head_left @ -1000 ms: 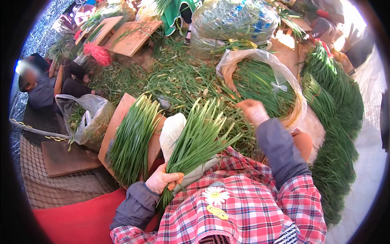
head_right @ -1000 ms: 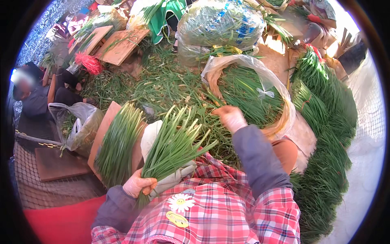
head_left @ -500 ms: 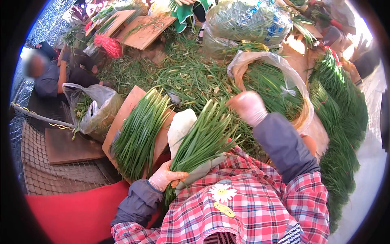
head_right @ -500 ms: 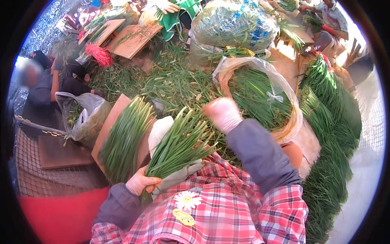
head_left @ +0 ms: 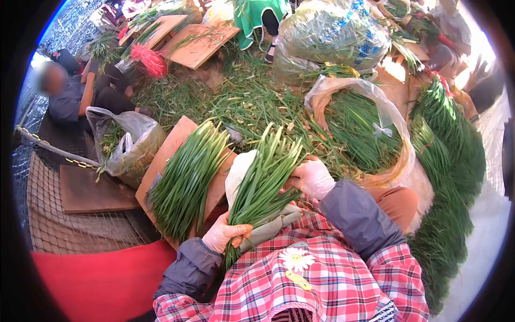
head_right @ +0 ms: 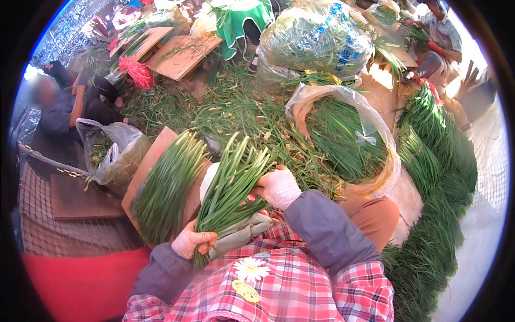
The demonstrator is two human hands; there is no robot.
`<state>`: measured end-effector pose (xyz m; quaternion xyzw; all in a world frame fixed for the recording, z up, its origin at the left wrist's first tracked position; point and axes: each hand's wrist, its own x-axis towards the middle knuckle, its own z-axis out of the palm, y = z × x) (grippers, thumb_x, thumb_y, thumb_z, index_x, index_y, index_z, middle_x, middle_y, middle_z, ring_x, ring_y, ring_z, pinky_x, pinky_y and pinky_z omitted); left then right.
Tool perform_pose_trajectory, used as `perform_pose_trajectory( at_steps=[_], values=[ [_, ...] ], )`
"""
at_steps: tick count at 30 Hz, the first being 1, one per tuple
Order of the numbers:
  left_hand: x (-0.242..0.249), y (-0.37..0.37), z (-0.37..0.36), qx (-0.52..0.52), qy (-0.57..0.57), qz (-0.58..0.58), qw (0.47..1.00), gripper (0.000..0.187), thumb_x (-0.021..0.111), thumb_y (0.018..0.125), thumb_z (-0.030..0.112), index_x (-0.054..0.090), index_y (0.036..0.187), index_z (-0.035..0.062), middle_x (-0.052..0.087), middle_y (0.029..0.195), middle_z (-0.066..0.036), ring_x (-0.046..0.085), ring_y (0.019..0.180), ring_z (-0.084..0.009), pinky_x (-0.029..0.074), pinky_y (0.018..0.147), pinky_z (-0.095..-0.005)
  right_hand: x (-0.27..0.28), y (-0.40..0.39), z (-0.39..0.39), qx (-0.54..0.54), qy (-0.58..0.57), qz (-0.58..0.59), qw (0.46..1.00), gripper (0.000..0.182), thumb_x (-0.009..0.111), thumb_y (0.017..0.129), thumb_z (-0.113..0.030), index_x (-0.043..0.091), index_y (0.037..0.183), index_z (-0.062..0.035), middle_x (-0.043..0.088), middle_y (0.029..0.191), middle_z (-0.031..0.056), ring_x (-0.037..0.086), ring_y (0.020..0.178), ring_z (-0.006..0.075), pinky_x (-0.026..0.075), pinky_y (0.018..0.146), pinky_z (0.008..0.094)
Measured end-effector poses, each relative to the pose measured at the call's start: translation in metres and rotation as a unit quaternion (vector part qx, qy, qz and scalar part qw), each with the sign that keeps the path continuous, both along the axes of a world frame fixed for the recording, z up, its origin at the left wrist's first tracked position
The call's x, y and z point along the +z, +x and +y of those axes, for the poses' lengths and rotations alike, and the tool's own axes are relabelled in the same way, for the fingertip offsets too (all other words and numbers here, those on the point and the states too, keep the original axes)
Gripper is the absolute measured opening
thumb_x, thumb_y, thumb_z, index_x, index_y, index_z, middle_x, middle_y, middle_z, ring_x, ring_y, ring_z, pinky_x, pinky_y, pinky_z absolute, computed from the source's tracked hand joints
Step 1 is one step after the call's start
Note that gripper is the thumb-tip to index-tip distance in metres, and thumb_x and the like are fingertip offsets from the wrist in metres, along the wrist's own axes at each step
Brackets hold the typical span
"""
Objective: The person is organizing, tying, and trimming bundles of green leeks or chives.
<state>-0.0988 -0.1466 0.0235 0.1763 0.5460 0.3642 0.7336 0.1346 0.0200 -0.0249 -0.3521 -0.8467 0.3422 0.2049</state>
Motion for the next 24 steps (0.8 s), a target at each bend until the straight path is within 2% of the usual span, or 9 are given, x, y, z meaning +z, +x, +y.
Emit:
perform_pose_trajectory(
  at_steps=[2, 3, 7, 9, 11, 16, 19, 21, 24],
  values=[
    [-0.004, -0.004, -0.003, 0.008, 0.001, -0.001, 1.000, 0.023, 0.068, 0.077, 0.008, 0.056, 0.095, 0.0008, 0.058, 0.069, -0.008, 0.044, 0.041, -0.0092, 0.034, 0.039, -0.0216, 0.016, 0.006, 0.002, -0.060, -0.296, 0.054, 0.952, 0.019, 0.066, 0.076, -0.017, 0.069, 0.085, -0.0013, 0.065, 0.077, 0.0109, 0.060, 0.075, 0.0144, 0.045, 0.070, 0.0286],
    [-0.001, -0.003, -0.001, -0.002, 0.004, 0.008, 1.000, 0.023, 0.068, 0.077, 0.008, 0.056, 0.095, 0.0010, 0.058, 0.069, -0.008, 0.044, 0.041, -0.0093, 0.034, 0.039, -0.0216, 0.014, 0.009, 0.002, -0.115, -0.278, 0.111, 0.947, 0.020, 0.061, 0.078, -0.017, 0.068, 0.088, -0.0010, 0.064, 0.068, 0.0081, 0.058, 0.059, 0.0158, 0.046, 0.059, 0.0262],
    [0.006, 0.001, 0.002, -0.036, 0.017, 0.028, 0.999, 0.025, 0.068, 0.076, 0.007, 0.057, 0.097, 0.0016, 0.059, 0.071, -0.008, 0.045, 0.043, -0.0091, 0.033, 0.040, -0.0216, -0.027, 0.046, 0.022, -0.207, -0.241, 0.071, 0.946, 0.023, 0.060, 0.081, -0.022, 0.068, 0.088, -0.0016, 0.065, 0.069, 0.0104, 0.061, 0.062, 0.0186, 0.047, 0.061, 0.0276],
    [0.003, -0.005, -0.001, -0.043, 0.022, 0.031, 0.998, 0.026, 0.068, 0.076, 0.006, 0.057, 0.099, 0.0015, 0.059, 0.071, -0.008, 0.045, 0.044, -0.0089, 0.033, 0.041, -0.0213, -0.064, 0.087, 0.040, -0.256, -0.149, -0.020, 0.955, 0.028, 0.060, 0.080, -0.029, 0.068, 0.087, -0.0032, 0.066, 0.073, 0.0109, 0.063, 0.069, 0.0253, 0.048, 0.066, 0.0341],
    [0.009, -0.007, -0.009, -0.032, 0.009, 0.050, 0.998, 0.029, 0.068, 0.076, 0.005, 0.057, 0.102, 0.0015, 0.060, 0.072, -0.008, 0.044, 0.044, -0.0084, 0.033, 0.042, -0.0210, -0.068, 0.114, 0.047, -0.148, -0.099, -0.461, 0.870, 0.031, 0.060, 0.078, -0.036, 0.069, 0.086, -0.0078, 0.066, 0.084, 0.0103, 0.062, 0.083, 0.0288, 0.045, 0.074, 0.0422],
    [0.008, -0.006, -0.004, -0.049, 0.034, 0.101, 0.993, 0.029, 0.069, 0.076, 0.007, 0.057, 0.102, 0.0020, 0.060, 0.073, -0.005, 0.045, 0.049, -0.0064, 0.033, 0.043, -0.0206, 0.028, 0.058, 0.038, -0.030, 0.147, -0.040, 0.988, 0.037, 0.069, 0.069, -0.042, 0.069, 0.093, -0.0137, 0.064, 0.101, 0.0085, 0.051, 0.111, 0.0321, 0.035, 0.095, 0.0463],
    [0.007, -0.001, -0.002, -0.063, 0.047, 0.124, 0.989, 0.028, 0.069, 0.076, 0.008, 0.058, 0.101, 0.0024, 0.060, 0.072, -0.003, 0.044, 0.048, -0.0059, 0.033, 0.043, -0.0205, 0.049, 0.006, 0.025, 0.038, 0.254, -0.132, 0.957, 0.051, 0.065, 0.068, -0.053, 0.068, 0.093, -0.0085, 0.061, 0.108, 0.0083, 0.040, 0.121, 0.0320, 0.028, 0.098, 0.0532],
    [0.011, 0.000, -0.001, -0.066, 0.046, 0.146, 0.986, 0.028, 0.069, 0.076, 0.008, 0.058, 0.101, 0.0026, 0.060, 0.072, -0.003, 0.043, 0.048, -0.0059, 0.033, 0.043, -0.0206, 0.038, -0.006, 0.027, 0.109, 0.201, -0.170, 0.959, 0.043, 0.066, 0.072, -0.044, 0.067, 0.096, -0.0081, 0.061, 0.105, 0.0115, 0.047, 0.112, 0.0349, 0.033, 0.095, 0.0509],
    [0.006, -0.005, -0.005, -0.055, 0.043, 0.143, 0.987, 0.029, 0.069, 0.076, 0.008, 0.058, 0.103, 0.0028, 0.060, 0.072, -0.003, 0.043, 0.047, -0.0061, 0.032, 0.043, -0.0207, 0.037, -0.001, 0.026, 0.105, -0.180, -0.057, 0.977, 0.030, 0.067, 0.076, -0.027, 0.066, 0.096, -0.0053, 0.065, 0.089, 0.0115, 0.059, 0.094, 0.0272, 0.044, 0.084, 0.0374]
  ],
)
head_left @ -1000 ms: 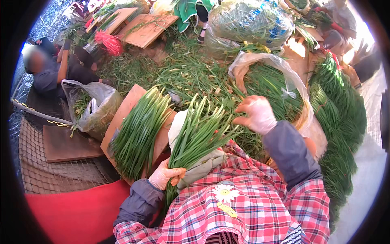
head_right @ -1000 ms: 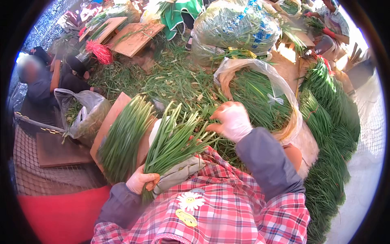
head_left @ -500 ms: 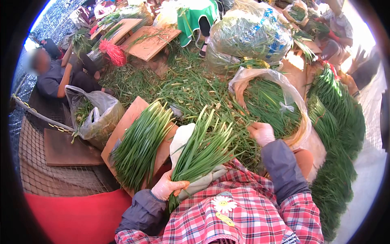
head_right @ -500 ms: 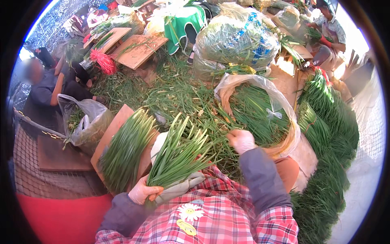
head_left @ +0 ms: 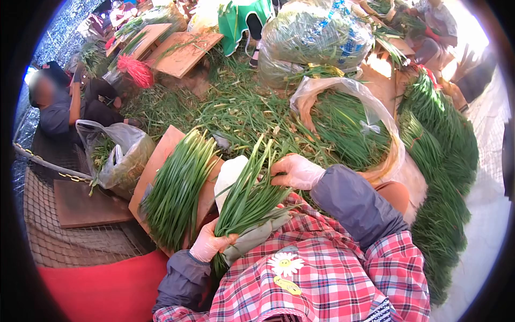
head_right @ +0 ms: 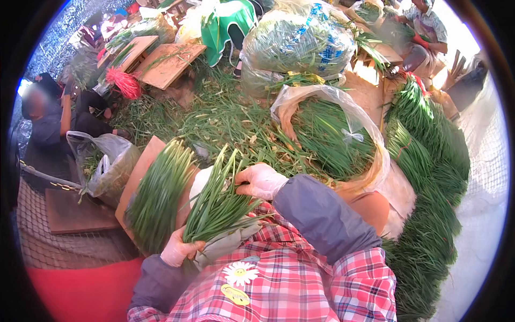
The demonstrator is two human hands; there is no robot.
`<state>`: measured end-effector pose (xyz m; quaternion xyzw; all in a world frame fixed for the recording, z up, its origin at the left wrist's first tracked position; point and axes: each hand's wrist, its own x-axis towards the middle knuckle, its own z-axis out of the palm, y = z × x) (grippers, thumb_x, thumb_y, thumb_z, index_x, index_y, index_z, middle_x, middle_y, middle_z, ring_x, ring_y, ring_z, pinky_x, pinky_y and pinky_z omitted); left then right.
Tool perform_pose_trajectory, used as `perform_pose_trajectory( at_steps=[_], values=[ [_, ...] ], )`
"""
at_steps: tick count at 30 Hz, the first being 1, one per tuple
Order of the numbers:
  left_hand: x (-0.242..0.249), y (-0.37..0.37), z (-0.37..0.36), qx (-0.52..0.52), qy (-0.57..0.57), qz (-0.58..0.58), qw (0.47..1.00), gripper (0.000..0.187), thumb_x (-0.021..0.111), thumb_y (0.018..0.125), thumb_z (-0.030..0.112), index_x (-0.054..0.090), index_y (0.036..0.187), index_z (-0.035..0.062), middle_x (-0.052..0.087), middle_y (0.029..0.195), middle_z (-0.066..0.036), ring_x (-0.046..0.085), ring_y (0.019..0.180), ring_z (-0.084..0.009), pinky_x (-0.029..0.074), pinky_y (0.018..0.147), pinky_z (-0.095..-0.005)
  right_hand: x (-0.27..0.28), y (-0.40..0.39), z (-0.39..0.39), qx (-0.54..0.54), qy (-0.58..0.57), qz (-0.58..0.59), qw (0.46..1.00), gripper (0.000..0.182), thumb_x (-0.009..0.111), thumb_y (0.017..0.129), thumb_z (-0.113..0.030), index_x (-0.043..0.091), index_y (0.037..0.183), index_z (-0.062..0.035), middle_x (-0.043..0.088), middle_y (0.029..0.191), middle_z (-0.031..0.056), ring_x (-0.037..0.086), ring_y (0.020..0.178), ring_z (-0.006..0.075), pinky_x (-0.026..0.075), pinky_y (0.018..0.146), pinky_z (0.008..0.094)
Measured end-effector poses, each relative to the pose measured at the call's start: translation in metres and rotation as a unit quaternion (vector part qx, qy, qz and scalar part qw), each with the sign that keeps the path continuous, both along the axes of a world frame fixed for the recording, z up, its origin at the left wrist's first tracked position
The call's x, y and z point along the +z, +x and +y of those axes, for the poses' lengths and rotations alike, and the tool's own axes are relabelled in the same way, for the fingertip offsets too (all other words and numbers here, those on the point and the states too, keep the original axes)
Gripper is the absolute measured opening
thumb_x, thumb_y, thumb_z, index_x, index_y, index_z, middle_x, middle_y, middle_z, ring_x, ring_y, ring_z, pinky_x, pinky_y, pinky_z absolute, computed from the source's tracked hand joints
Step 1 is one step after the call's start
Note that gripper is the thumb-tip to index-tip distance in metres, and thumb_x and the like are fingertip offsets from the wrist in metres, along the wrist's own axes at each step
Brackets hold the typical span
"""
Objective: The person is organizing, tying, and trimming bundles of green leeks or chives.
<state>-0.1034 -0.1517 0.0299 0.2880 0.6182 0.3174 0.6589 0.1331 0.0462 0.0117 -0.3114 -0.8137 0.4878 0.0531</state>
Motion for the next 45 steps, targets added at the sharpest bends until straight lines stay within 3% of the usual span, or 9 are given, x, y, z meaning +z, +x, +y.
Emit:
perform_pose_trajectory(
  at_steps=[7, 13, 19, 23, 26, 37, 39, 40, 45],
  values=[
    [0.001, -0.006, -0.002, -0.015, -0.057, -0.075, 0.995, 0.030, 0.068, 0.075, 0.006, 0.057, 0.103, 0.0016, 0.060, 0.072, -0.007, 0.043, 0.045, -0.0077, 0.032, 0.043, -0.0220, -0.069, 0.055, 0.025, -0.303, 0.003, 0.067, 0.951, 0.020, 0.061, 0.077, -0.021, 0.068, 0.088, -0.0060, 0.064, 0.072, 0.0122, 0.062, 0.066, 0.0215, 0.048, 0.065, 0.0313],
    [0.006, -0.022, -0.011, 0.018, -0.040, -0.082, 0.996, 0.026, 0.068, 0.077, 0.009, 0.057, 0.098, 0.0012, 0.060, 0.071, -0.007, 0.043, 0.044, -0.0073, 0.031, 0.042, -0.0211, -0.102, 0.133, 0.043, 0.021, 0.081, -0.550, 0.831, 0.035, 0.066, 0.072, -0.033, 0.069, 0.097, -0.0090, 0.066, 0.097, 0.0150, 0.064, 0.090, 0.0251, 0.049, 0.079, 0.0382],
    [0.010, -0.017, -0.004, -0.020, -0.030, -0.078, 0.996, 0.027, 0.068, 0.077, 0.008, 0.057, 0.100, 0.0010, 0.061, 0.073, -0.007, 0.044, 0.046, -0.0060, 0.031, 0.042, -0.0197, 0.027, 0.057, 0.040, -0.215, 0.100, 0.078, 0.968, 0.044, 0.067, 0.072, -0.040, 0.067, 0.099, -0.0052, 0.062, 0.104, 0.0173, 0.057, 0.101, 0.0309, 0.044, 0.087, 0.0367],
    [0.013, -0.010, 0.006, -0.066, -0.024, -0.055, 0.996, 0.028, 0.067, 0.076, 0.007, 0.056, 0.101, 0.0013, 0.061, 0.074, -0.006, 0.043, 0.047, -0.0059, 0.031, 0.043, -0.0199, 0.061, -0.002, 0.027, -0.016, 0.196, -0.114, 0.974, 0.039, 0.068, 0.074, -0.035, 0.067, 0.101, -0.0063, 0.060, 0.113, 0.0150, 0.053, 0.109, 0.0319, 0.041, 0.092, 0.0384],
    [0.015, -0.004, 0.008, -0.083, -0.034, -0.036, 0.995, 0.036, 0.068, 0.073, 0.006, 0.053, 0.106, 0.0012, 0.059, 0.073, -0.008, 0.043, 0.047, -0.0078, 0.030, 0.043, -0.0211, 0.033, -0.021, 0.022, -0.054, -0.076, -0.012, 0.996, 0.034, 0.064, 0.079, -0.029, 0.066, 0.102, -0.0040, 0.066, 0.088, 0.0129, 0.061, 0.087, 0.0214, 0.044, 0.084, 0.0315],
    [0.023, -0.007, 0.021, -0.031, -0.022, -0.129, 0.991, 0.060, 0.067, 0.076, 0.000, 0.042, 0.130, 0.0057, 0.058, 0.074, -0.006, 0.040, 0.044, -0.0064, 0.030, 0.042, -0.0202, 0.010, 0.068, 0.044, -0.499, -0.164, 0.336, 0.782, 0.020, 0.061, 0.082, -0.017, 0.066, 0.089, 0.0019, 0.066, 0.084, 0.0087, 0.061, 0.079, 0.0166, 0.046, 0.078, 0.0294],
    [0.017, -0.015, 0.017, -0.040, -0.031, -0.127, 0.991, 0.057, 0.066, 0.076, 0.002, 0.043, 0.129, 0.0050, 0.058, 0.073, -0.006, 0.040, 0.045, -0.0060, 0.030, 0.042, -0.0196, -0.013, 0.105, 0.065, -0.316, -0.052, 0.154, 0.935, 0.030, 0.065, 0.080, -0.026, 0.066, 0.094, 0.0002, 0.066, 0.089, 0.0103, 0.061, 0.083, 0.0210, 0.046, 0.081, 0.0326],
    [0.016, -0.016, 0.016, -0.041, -0.033, -0.117, 0.992, 0.057, 0.066, 0.076, 0.002, 0.044, 0.129, 0.0049, 0.058, 0.073, -0.006, 0.040, 0.045, -0.0059, 0.030, 0.042, -0.0195, -0.016, 0.108, 0.069, -0.198, -0.059, -0.157, 0.966, 0.043, 0.067, 0.076, -0.035, 0.065, 0.104, -0.0029, 0.066, 0.098, 0.0131, 0.060, 0.093, 0.0243, 0.043, 0.088, 0.0331],
    [0.013, -0.009, 0.015, -0.065, -0.045, -0.073, 0.994, 0.055, 0.066, 0.076, 0.003, 0.045, 0.127, 0.0045, 0.059, 0.072, -0.004, 0.040, 0.046, -0.0050, 0.031, 0.042, -0.0194, -0.040, 0.063, 0.043, -0.017, -0.122, 0.034, 0.992, 0.062, 0.066, 0.076, -0.040, 0.051, 0.125, -0.0055, 0.057, 0.118, 0.0182, 0.055, 0.106, 0.0254, 0.041, 0.092, 0.0343]
  ],
)
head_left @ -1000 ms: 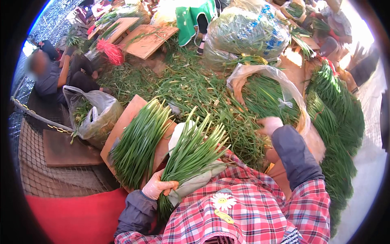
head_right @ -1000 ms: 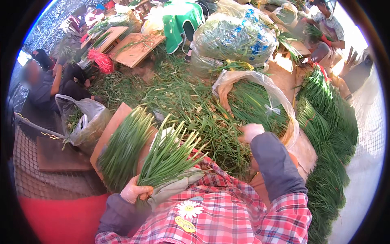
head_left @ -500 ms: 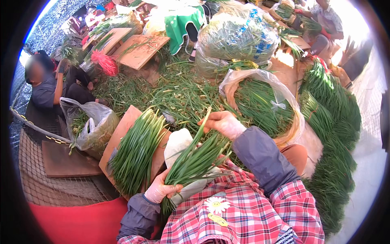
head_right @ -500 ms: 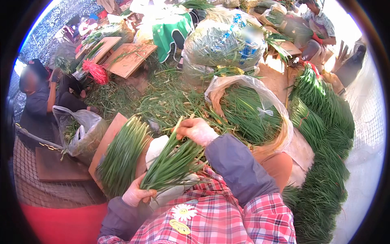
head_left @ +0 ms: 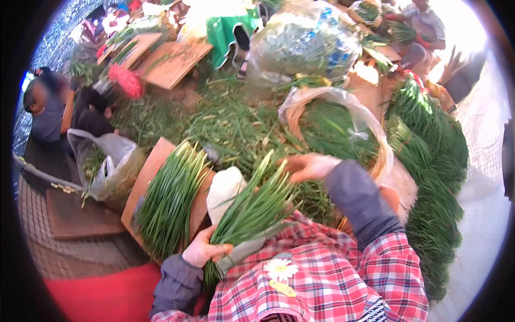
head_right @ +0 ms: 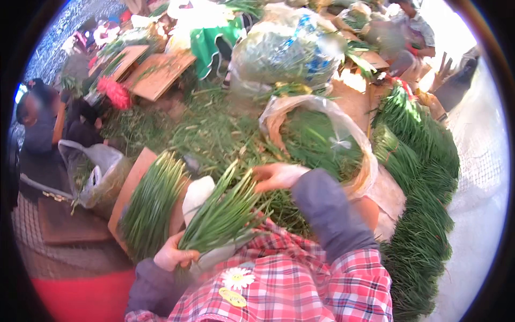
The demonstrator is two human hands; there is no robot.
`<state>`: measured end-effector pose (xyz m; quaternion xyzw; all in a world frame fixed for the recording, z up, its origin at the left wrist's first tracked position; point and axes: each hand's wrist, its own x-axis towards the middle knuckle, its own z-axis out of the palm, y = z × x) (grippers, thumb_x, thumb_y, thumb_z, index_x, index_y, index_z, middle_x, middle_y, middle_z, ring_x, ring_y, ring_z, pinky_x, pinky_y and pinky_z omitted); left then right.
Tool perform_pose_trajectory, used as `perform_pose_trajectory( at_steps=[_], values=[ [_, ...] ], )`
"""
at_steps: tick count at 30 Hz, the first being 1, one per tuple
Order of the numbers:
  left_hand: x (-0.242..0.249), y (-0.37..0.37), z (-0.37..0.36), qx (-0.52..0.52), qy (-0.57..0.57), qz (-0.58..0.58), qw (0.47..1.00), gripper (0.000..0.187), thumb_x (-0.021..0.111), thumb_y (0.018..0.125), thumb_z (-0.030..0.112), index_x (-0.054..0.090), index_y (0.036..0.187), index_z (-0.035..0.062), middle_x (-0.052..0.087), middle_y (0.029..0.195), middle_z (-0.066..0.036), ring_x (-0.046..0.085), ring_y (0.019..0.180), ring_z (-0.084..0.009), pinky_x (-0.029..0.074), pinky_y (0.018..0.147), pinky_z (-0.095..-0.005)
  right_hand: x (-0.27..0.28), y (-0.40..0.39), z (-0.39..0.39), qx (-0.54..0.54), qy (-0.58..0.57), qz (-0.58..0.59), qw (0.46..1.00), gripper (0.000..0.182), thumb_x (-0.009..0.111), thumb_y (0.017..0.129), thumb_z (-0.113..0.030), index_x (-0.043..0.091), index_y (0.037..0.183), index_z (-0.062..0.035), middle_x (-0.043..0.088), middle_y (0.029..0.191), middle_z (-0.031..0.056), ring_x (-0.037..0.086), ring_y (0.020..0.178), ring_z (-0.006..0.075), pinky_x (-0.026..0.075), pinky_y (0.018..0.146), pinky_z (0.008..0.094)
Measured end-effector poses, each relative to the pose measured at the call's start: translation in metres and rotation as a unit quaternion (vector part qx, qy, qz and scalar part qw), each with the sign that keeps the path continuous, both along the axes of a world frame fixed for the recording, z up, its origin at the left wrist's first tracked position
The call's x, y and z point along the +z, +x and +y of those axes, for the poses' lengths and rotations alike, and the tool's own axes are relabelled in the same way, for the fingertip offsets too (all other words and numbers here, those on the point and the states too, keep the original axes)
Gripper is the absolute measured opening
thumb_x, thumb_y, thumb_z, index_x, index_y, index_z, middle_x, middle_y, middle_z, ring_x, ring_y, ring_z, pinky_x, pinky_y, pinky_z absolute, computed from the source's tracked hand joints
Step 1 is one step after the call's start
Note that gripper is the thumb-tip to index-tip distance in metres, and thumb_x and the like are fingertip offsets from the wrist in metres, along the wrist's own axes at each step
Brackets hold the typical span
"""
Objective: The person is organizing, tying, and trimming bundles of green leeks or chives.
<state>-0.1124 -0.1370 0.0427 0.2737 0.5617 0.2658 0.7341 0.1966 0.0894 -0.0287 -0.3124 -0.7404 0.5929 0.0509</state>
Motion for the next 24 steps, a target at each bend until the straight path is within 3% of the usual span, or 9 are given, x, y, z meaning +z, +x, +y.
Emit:
perform_pose_trajectory(
  at_steps=[3, 6, 9, 10, 17, 18, 20, 22, 24],
  values=[
    [0.003, 0.007, 0.004, -0.051, 0.044, 0.063, 0.996, 0.053, 0.065, 0.076, 0.004, 0.047, 0.126, 0.0044, 0.059, 0.071, -0.002, 0.041, 0.047, -0.0042, 0.031, 0.043, -0.0196, 0.009, -0.031, -0.024, 0.000, -0.035, -0.036, 0.999, 0.039, 0.064, 0.079, -0.036, 0.065, 0.104, -0.0072, 0.067, 0.091, 0.0079, 0.059, 0.084, 0.0144, 0.046, 0.078, 0.0312],
    [0.006, 0.015, 0.005, -0.053, 0.071, 0.086, 0.992, 0.041, 0.066, 0.076, 0.006, 0.053, 0.115, 0.0029, 0.058, 0.069, -0.003, 0.042, 0.045, -0.0053, 0.031, 0.041, -0.0209, -0.016, -0.032, -0.028, -0.058, -0.037, 0.003, 0.998, 0.033, 0.065, 0.079, -0.035, 0.066, 0.095, -0.0064, 0.065, 0.082, 0.0047, 0.058, 0.080, 0.0125, 0.046, 0.073, 0.0301],
    [-0.022, 0.014, 0.000, -0.028, 0.086, 0.076, 0.993, 0.049, 0.061, 0.080, 0.001, 0.046, 0.126, -0.0010, 0.059, 0.111, -0.009, 0.056, 0.097, -0.0167, 0.045, 0.083, -0.0270, -0.001, -0.031, -0.034, -0.207, -0.095, -0.006, 0.974, 0.033, 0.065, 0.080, -0.034, 0.065, 0.098, -0.0062, 0.063, 0.078, 0.0038, 0.055, 0.074, 0.0126, 0.045, 0.068, 0.0297],
    [-0.023, 0.014, 0.000, -0.043, 0.086, 0.084, 0.992, 0.049, 0.061, 0.080, 0.001, 0.046, 0.127, -0.0010, 0.059, 0.111, -0.009, 0.056, 0.095, -0.0165, 0.045, 0.082, -0.0269, -0.010, -0.031, -0.035, -0.245, -0.126, 0.000, 0.961, 0.029, 0.064, 0.081, -0.035, 0.064, 0.090, -0.0073, 0.057, 0.071, -0.0001, 0.050, 0.063, 0.0103, 0.042, 0.055, 0.0267],
    [-0.030, 0.028, -0.011, 0.020, 0.126, -0.006, 0.992, 0.050, 0.059, 0.082, 0.000, 0.043, 0.129, 0.0008, 0.055, 0.117, -0.011, 0.055, 0.102, -0.0186, 0.043, 0.088, -0.0299, -0.062, 0.008, -0.017, -0.562, -0.054, 0.092, 0.820, 0.029, 0.063, 0.080, -0.032, 0.065, 0.088, -0.0046, 0.055, 0.064, 0.0014, 0.046, 0.056, 0.0105, 0.039, 0.050, 0.0276],
    [-0.030, 0.023, -0.006, 0.012, 0.104, -0.006, 0.995, 0.042, 0.061, 0.080, 0.003, 0.047, 0.120, 0.0013, 0.056, 0.101, -0.009, 0.051, 0.082, -0.0148, 0.039, 0.072, -0.0272, -0.049, 0.029, -0.007, -0.599, -0.084, 0.138, 0.785, 0.030, 0.064, 0.079, -0.032, 0.065, 0.088, -0.0034, 0.055, 0.063, 0.0022, 0.045, 0.054, 0.0105, 0.038, 0.050, 0.0272],
    [-0.018, 0.019, -0.005, 0.014, 0.036, -0.003, 0.999, 0.027, 0.065, 0.077, 0.010, 0.056, 0.101, 0.0024, 0.058, 0.067, -0.005, 0.044, 0.043, -0.0072, 0.031, 0.040, -0.0220, -0.045, 0.045, 0.002, -0.568, -0.043, 0.084, 0.818, 0.025, 0.064, 0.081, -0.027, 0.066, 0.084, -0.0018, 0.059, 0.064, 0.0066, 0.053, 0.062, 0.0128, 0.044, 0.058, 0.0277],
    [-0.018, 0.027, 0.000, 0.076, 0.023, -0.039, 0.996, 0.018, 0.062, 0.078, 0.012, 0.054, 0.091, 0.0028, 0.056, 0.064, -0.006, 0.044, 0.040, -0.0094, 0.031, 0.039, -0.0231, -0.019, 0.029, -0.012, -0.395, -0.164, 0.147, 0.892, 0.024, 0.064, 0.082, -0.026, 0.066, 0.085, -0.0021, 0.057, 0.062, 0.0043, 0.051, 0.059, 0.0102, 0.043, 0.055, 0.0257],
    [-0.018, 0.037, 0.005, 0.174, 0.023, -0.100, 0.979, 0.016, 0.059, 0.081, 0.013, 0.054, 0.092, 0.0025, 0.053, 0.062, -0.005, 0.041, 0.039, -0.0103, 0.032, 0.039, -0.0246, -0.004, -0.003, -0.034, -0.307, -0.107, 0.092, 0.941, 0.024, 0.064, 0.082, -0.026, 0.066, 0.087, -0.0024, 0.057, 0.062, 0.0034, 0.050, 0.056, 0.0096, 0.042, 0.054, 0.0254]
  ],
)
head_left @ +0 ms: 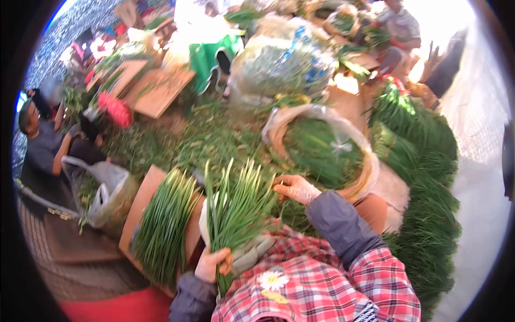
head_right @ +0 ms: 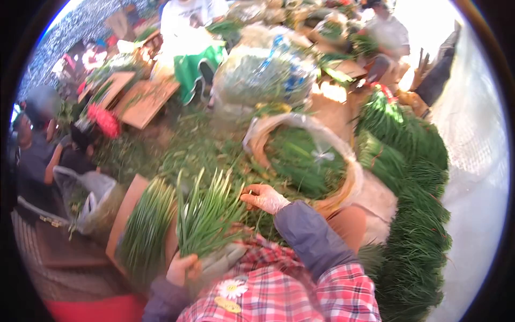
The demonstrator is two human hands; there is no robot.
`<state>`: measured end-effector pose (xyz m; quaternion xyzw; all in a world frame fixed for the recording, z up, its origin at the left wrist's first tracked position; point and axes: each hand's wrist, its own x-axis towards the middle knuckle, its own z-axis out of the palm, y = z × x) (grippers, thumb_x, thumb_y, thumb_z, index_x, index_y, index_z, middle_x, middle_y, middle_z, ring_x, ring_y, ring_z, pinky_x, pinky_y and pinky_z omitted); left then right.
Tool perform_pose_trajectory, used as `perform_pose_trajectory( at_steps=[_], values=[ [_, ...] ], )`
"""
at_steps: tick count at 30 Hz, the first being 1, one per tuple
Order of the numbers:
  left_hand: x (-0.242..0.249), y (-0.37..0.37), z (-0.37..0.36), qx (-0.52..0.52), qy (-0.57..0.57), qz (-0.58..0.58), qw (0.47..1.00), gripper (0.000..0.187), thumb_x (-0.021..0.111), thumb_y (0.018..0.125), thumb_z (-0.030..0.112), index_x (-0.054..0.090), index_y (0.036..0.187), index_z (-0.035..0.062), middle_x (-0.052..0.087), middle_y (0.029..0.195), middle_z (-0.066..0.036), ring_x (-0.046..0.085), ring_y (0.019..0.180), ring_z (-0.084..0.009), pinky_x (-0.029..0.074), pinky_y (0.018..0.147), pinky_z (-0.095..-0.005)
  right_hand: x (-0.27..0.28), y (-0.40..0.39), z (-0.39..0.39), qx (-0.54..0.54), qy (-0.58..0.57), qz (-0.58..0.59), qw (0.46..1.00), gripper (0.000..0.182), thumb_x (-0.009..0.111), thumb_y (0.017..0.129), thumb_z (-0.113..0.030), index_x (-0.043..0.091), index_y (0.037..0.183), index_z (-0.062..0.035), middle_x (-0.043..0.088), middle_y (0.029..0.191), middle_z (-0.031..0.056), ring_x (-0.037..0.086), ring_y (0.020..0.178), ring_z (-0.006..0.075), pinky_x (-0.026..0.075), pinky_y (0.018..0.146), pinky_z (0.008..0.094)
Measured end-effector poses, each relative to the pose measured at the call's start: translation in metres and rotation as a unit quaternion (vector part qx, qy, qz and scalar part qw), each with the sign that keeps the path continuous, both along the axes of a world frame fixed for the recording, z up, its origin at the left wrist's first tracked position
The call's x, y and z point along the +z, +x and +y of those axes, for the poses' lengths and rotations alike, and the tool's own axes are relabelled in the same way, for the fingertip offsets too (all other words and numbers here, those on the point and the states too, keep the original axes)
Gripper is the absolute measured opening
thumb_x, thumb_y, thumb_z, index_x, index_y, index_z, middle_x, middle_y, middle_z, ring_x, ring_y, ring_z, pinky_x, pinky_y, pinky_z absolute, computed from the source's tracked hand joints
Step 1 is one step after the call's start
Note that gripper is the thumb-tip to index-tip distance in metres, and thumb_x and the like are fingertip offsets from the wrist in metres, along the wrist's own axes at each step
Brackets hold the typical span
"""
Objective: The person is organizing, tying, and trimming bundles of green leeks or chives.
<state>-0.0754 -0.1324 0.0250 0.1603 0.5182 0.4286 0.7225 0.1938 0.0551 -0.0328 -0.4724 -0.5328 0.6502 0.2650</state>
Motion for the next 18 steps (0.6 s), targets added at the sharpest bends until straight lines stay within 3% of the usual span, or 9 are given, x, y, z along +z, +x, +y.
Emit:
perform_pose_trajectory(
  at_steps=[1, 3, 4, 6, 8, 13, 14, 16, 18],
  values=[
    [-0.001, -0.002, 0.000, 0.004, 0.009, -0.032, 0.999, 0.016, 0.059, 0.081, 0.012, 0.054, 0.092, 0.0024, 0.053, 0.062, -0.006, 0.040, 0.039, -0.0107, 0.033, 0.040, -0.0254, 0.005, -0.012, -0.005, 0.047, 0.036, -0.029, 0.998, 0.024, 0.064, 0.082, -0.025, 0.066, 0.088, -0.0025, 0.057, 0.063, 0.0030, 0.050, 0.055, 0.0092, 0.042, 0.053, 0.0253],
    [-0.004, -0.006, 0.000, 0.010, 0.032, -0.073, 0.997, 0.018, 0.060, 0.081, 0.013, 0.054, 0.094, 0.0023, 0.053, 0.064, -0.006, 0.041, 0.039, -0.0110, 0.034, 0.040, -0.0267, -0.002, -0.001, 0.010, -0.116, 0.026, 0.000, 0.993, 0.020, 0.065, 0.079, -0.021, 0.066, 0.087, -0.0028, 0.061, 0.070, 0.0028, 0.051, 0.053, 0.0109, 0.041, 0.050, 0.0245],
    [-0.004, -0.009, -0.002, 0.008, 0.034, -0.075, 0.997, 0.018, 0.060, 0.082, 0.013, 0.054, 0.095, 0.0022, 0.053, 0.064, -0.006, 0.041, 0.039, -0.0110, 0.034, 0.040, -0.0267, 0.009, 0.008, 0.017, -0.192, 0.003, 0.030, 0.981, 0.019, 0.063, 0.080, -0.021, 0.064, 0.083, -0.0018, 0.057, 0.062, 0.0028, 0.046, 0.047, 0.0108, 0.039, 0.046, 0.0258],
    [-0.007, -0.013, -0.006, 0.002, 0.038, -0.079, 0.996, 0.019, 0.060, 0.082, 0.013, 0.054, 0.096, 0.0019, 0.053, 0.064, -0.006, 0.041, 0.040, -0.0109, 0.034, 0.040, -0.0268, 0.015, 0.030, 0.031, -0.231, 0.011, 0.031, 0.972, 0.023, 0.062, 0.082, -0.023, 0.062, 0.083, 0.0000, 0.048, 0.050, 0.0026, 0.040, 0.041, 0.0098, 0.036, 0.042, 0.0259],
    [-0.006, -0.014, -0.006, 0.010, 0.036, -0.091, 0.995, 0.021, 0.061, 0.082, 0.014, 0.053, 0.097, 0.0015, 0.053, 0.064, -0.006, 0.041, 0.040, -0.0106, 0.034, 0.040, -0.0265, 0.027, 0.040, 0.037, -0.233, 0.049, 0.064, 0.969, 0.030, 0.062, 0.085, -0.029, 0.061, 0.081, 0.0010, 0.056, 0.061, 0.0047, 0.040, 0.042, 0.0094, 0.037, 0.041, 0.0263],
    [-0.006, -0.014, -0.001, 0.002, 0.037, -0.102, 0.994, 0.020, 0.061, 0.082, 0.014, 0.054, 0.096, 0.0019, 0.052, 0.063, -0.005, 0.041, 0.040, -0.0099, 0.033, 0.040, -0.0256, 0.069, 0.025, 0.034, -0.069, 0.155, 0.034, 0.985, 0.030, 0.068, 0.079, -0.028, 0.063, 0.090, -0.0011, 0.062, 0.072, 0.0070, 0.056, 0.061, 0.0159, 0.046, 0.062, 0.0309],
    [-0.006, -0.013, -0.001, -0.001, 0.035, -0.106, 0.994, 0.020, 0.061, 0.082, 0.014, 0.054, 0.096, 0.0019, 0.052, 0.064, -0.005, 0.041, 0.040, -0.0099, 0.033, 0.040, -0.0257, 0.076, 0.016, 0.030, -0.041, 0.280, -0.017, 0.959, 0.029, 0.069, 0.077, -0.028, 0.064, 0.092, -0.0040, 0.062, 0.074, 0.0076, 0.057, 0.068, 0.0180, 0.046, 0.066, 0.0326],
    [-0.007, -0.013, 0.000, -0.007, 0.034, -0.106, 0.994, 0.020, 0.062, 0.082, 0.014, 0.054, 0.095, 0.0020, 0.053, 0.064, -0.006, 0.040, 0.040, -0.0102, 0.033, 0.040, -0.0257, 0.083, -0.004, 0.023, 0.018, 0.512, -0.118, 0.850, 0.030, 0.071, 0.071, -0.026, 0.065, 0.096, -0.0096, 0.064, 0.078, 0.0088, 0.060, 0.080, 0.0223, 0.045, 0.074, 0.0359],
    [-0.006, -0.012, 0.002, -0.010, 0.030, -0.097, 0.995, 0.019, 0.062, 0.081, 0.014, 0.054, 0.094, 0.0020, 0.053, 0.065, -0.007, 0.040, 0.040, -0.0104, 0.033, 0.040, -0.0257, 0.083, -0.020, 0.021, 0.167, 0.554, -0.219, 0.785, 0.025, 0.072, 0.067, -0.019, 0.067, 0.090, -0.0123, 0.061, 0.074, 0.0063, 0.058, 0.079, 0.0252, 0.043, 0.076, 0.0354]
  ],
)
